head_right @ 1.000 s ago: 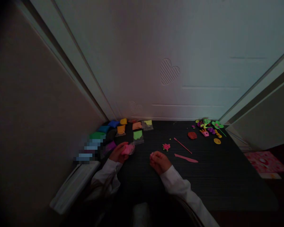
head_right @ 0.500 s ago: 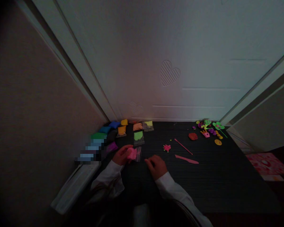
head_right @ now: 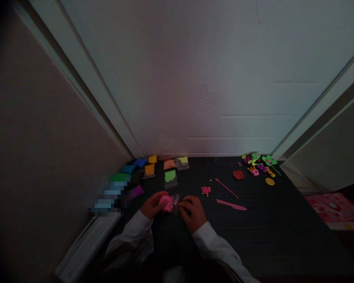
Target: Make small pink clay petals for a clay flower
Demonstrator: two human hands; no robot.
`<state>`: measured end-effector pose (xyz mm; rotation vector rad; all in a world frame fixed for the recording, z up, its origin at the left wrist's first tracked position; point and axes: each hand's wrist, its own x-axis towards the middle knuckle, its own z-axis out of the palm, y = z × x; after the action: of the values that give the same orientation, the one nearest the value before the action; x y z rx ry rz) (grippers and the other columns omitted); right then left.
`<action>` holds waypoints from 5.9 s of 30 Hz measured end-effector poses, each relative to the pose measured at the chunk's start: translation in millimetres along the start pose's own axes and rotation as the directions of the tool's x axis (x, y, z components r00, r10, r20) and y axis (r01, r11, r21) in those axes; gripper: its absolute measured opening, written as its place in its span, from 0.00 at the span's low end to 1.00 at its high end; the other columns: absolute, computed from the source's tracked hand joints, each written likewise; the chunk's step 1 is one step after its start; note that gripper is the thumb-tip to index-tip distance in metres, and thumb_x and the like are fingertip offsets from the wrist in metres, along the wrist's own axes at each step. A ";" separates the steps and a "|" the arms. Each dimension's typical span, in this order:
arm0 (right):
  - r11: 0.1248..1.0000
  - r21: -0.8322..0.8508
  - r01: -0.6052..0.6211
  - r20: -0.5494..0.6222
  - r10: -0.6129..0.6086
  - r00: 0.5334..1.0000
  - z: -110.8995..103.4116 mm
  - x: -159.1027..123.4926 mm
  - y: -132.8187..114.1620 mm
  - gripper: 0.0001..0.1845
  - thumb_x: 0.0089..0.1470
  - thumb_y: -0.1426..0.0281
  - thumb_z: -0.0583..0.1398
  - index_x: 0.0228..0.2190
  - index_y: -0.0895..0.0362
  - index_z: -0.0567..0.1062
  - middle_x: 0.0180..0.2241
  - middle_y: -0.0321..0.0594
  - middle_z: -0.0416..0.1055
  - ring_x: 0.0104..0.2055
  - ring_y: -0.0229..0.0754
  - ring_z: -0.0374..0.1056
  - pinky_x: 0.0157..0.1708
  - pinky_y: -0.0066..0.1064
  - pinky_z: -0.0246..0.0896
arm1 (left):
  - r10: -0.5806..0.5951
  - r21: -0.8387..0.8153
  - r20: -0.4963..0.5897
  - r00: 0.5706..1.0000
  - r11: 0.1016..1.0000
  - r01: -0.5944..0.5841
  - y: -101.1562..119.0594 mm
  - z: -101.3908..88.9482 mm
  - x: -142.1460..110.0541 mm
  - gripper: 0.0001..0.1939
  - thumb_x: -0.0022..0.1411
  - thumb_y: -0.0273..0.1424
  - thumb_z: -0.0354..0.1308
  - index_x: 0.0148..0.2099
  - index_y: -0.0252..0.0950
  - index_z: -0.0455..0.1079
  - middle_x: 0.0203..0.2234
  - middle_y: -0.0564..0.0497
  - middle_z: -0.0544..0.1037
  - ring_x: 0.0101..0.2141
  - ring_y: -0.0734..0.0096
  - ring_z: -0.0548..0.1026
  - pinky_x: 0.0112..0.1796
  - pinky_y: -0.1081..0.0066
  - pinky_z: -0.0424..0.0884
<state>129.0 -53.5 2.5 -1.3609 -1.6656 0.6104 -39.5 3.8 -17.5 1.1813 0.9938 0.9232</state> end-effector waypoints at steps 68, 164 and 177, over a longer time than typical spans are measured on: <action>0.994 -0.068 0.081 0.076 -0.076 0.994 9.2 -0.2 2.0 0.09 0.46 0.73 0.50 0.31 0.55 0.68 0.32 0.40 0.64 0.37 0.37 0.58 0.37 0.31 0.54 | -0.029 -0.186 0.297 0.955 0.979 0.087 -1.8 2.3 6.9 0.20 0.40 0.27 0.58 0.39 0.32 0.62 0.27 0.50 0.70 0.27 0.75 0.67 0.30 0.74 0.61; 0.948 -0.316 0.044 0.159 0.007 0.987 1.7 -6.3 6.9 0.10 0.47 0.71 0.49 0.32 0.55 0.67 0.32 0.40 0.62 0.36 0.38 0.58 0.38 0.31 0.54 | -0.009 -0.206 -0.217 0.976 0.978 -0.037 -5.8 -12.6 22.7 0.27 0.30 0.34 0.61 0.38 0.30 0.63 0.31 0.45 0.72 0.32 0.64 0.69 0.36 0.63 0.63; 0.996 -0.080 0.037 -0.085 -0.043 0.995 4.8 15.7 -1.4 0.16 0.45 0.70 0.52 0.40 0.56 0.63 0.35 0.42 0.62 0.38 0.39 0.57 0.37 0.34 0.54 | 0.159 0.394 0.136 0.978 0.897 -0.201 18.1 -3.7 6.8 0.18 0.40 0.34 0.57 0.36 0.33 0.67 0.27 0.49 0.70 0.29 0.71 0.67 0.32 0.72 0.63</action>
<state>124.0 -38.2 6.3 -1.3868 -1.6577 0.4607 -42.0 14.1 -0.9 1.6796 1.0355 0.8113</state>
